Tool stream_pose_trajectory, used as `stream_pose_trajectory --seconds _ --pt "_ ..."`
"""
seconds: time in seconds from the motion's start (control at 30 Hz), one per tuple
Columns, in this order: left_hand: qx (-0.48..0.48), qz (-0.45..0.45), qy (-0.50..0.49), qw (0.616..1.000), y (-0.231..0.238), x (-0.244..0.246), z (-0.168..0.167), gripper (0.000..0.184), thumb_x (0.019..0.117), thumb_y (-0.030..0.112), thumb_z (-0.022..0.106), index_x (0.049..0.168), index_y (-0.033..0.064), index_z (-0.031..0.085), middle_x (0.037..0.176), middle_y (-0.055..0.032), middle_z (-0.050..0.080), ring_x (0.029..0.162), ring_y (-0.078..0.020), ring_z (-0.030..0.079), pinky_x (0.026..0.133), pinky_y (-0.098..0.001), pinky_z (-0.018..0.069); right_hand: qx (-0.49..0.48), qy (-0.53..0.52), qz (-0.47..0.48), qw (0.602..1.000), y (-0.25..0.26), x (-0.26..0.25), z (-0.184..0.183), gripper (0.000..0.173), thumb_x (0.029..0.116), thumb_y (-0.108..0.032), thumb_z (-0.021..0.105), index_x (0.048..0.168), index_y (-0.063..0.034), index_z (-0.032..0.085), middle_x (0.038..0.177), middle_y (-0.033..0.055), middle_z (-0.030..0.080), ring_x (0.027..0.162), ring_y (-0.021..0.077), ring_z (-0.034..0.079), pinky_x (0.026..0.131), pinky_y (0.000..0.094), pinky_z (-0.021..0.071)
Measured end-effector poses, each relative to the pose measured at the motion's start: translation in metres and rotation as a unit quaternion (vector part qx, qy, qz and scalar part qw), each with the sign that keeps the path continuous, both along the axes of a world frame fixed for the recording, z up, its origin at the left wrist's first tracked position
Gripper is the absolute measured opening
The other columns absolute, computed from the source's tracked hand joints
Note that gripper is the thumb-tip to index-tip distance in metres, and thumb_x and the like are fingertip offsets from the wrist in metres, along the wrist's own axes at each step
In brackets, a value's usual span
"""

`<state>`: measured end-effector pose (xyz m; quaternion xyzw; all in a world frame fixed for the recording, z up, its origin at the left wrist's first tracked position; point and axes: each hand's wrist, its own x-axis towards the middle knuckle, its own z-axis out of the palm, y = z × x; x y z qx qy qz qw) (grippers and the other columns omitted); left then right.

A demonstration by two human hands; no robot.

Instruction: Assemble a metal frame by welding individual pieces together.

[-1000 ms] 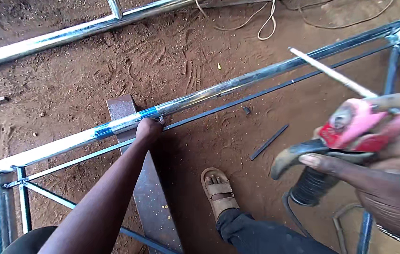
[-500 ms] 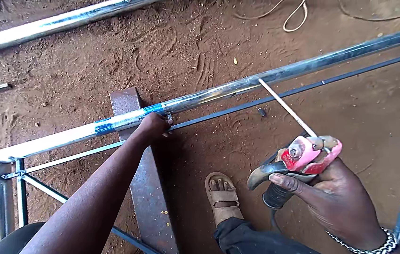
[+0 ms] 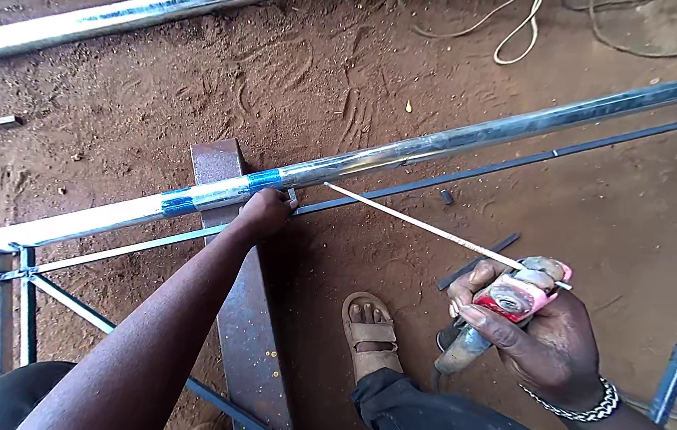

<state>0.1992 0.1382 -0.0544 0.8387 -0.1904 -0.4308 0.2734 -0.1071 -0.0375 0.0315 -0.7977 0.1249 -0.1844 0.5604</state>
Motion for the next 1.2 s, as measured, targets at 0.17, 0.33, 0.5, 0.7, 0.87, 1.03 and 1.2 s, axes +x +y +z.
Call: stream_pose_trajectory --seconds 0.17,0.33,0.5,0.7,0.87,1.03,1.2 --pt "-0.01 0.017 0.023 1.0 -0.002 -0.001 0.006 0.034 0.11 0.03 0.05 0.106 0.0029 0.07 0.093 -0.0114 0.069 0.082 -0.0217 0.063 0.079 -0.0465 0.0511 -0.082 -0.001 -0.005 0.997 0.006 0.011 0.001 0.026 0.0873 -0.036 0.076 0.106 -0.0234 0.063 0.084 -0.0122 0.065 0.073 0.0007 0.065 0.065 0.0178 0.0571" --pt "-0.012 -0.002 0.033 0.999 -0.003 0.004 0.007 0.032 0.1085 0.027 0.053 0.102 0.0016 0.07 0.087 -0.009 0.068 0.074 -0.0173 0.061 0.074 -0.0416 0.0501 -0.168 -0.007 -0.006 0.986 0.01 0.02 -0.002 0.027 0.0885 -0.032 0.074 0.105 -0.0143 0.062 0.084 -0.0099 0.064 0.075 -0.0019 0.064 0.066 0.0173 0.0567" --pt "-0.062 -0.015 0.08 0.995 0.005 0.013 0.003 0.032 0.109 0.027 0.054 0.108 -0.001 0.067 0.084 -0.0088 0.068 0.069 -0.0137 0.067 0.07 -0.0317 0.0591 -0.151 0.004 -0.043 0.988 0.017 0.027 -0.003 0.027 0.0892 -0.03 0.073 0.107 -0.0116 0.063 0.085 -0.0094 0.066 0.075 -0.002 0.066 0.067 0.017 0.0575" --pt "-0.05 -0.03 0.054 0.997 0.005 0.012 0.005 0.03 0.1094 0.027 0.053 0.108 0.0016 0.068 0.082 -0.0062 0.067 0.065 -0.011 0.061 0.064 -0.0286 0.0534 -0.142 -0.002 -0.058 0.988 0.018 0.025 -0.003 0.027 0.0878 -0.029 0.075 0.105 -0.0113 0.064 0.083 -0.0083 0.067 0.074 -0.0006 0.066 0.066 0.0182 0.0573" --pt "-0.056 -0.037 0.05 0.996 0.006 0.01 0.006 0.032 0.1106 0.027 0.05 0.109 -0.0004 0.066 0.084 -0.0085 0.066 0.066 -0.0133 0.063 0.066 -0.0313 0.0567 -0.207 -0.001 -0.049 0.977 0.018 0.024 -0.008 0.027 0.0891 -0.03 0.073 0.103 -0.0087 0.064 0.081 -0.0069 0.065 0.072 -0.0028 0.063 0.064 0.0167 0.0544" --pt "-0.057 -0.043 0.05 0.996 0.006 0.009 0.006 0.033 0.1113 0.026 0.048 0.107 -0.0011 0.066 0.082 -0.008 0.067 0.063 -0.0117 0.064 0.066 -0.029 0.0572 -0.342 -0.013 -0.04 0.939 0.021 0.033 -0.023 0.031 0.0836 -0.029 0.072 0.1 -0.0032 0.067 0.08 0.0043 0.069 0.069 0.0056 0.065 0.06 0.0219 0.0539" --pt "-0.048 -0.044 0.045 0.997 0.005 0.01 0.006 0.032 0.1113 0.026 0.047 0.105 0.0007 0.066 0.078 -0.0057 0.065 0.057 -0.0096 0.058 0.059 -0.0258 0.0521 -0.383 -0.028 -0.022 0.923 0.02 0.044 -0.039 0.034 0.0842 -0.03 0.072 0.101 -0.0008 0.069 0.083 0.0097 0.072 0.073 0.0131 0.07 0.064 0.0265 0.057"
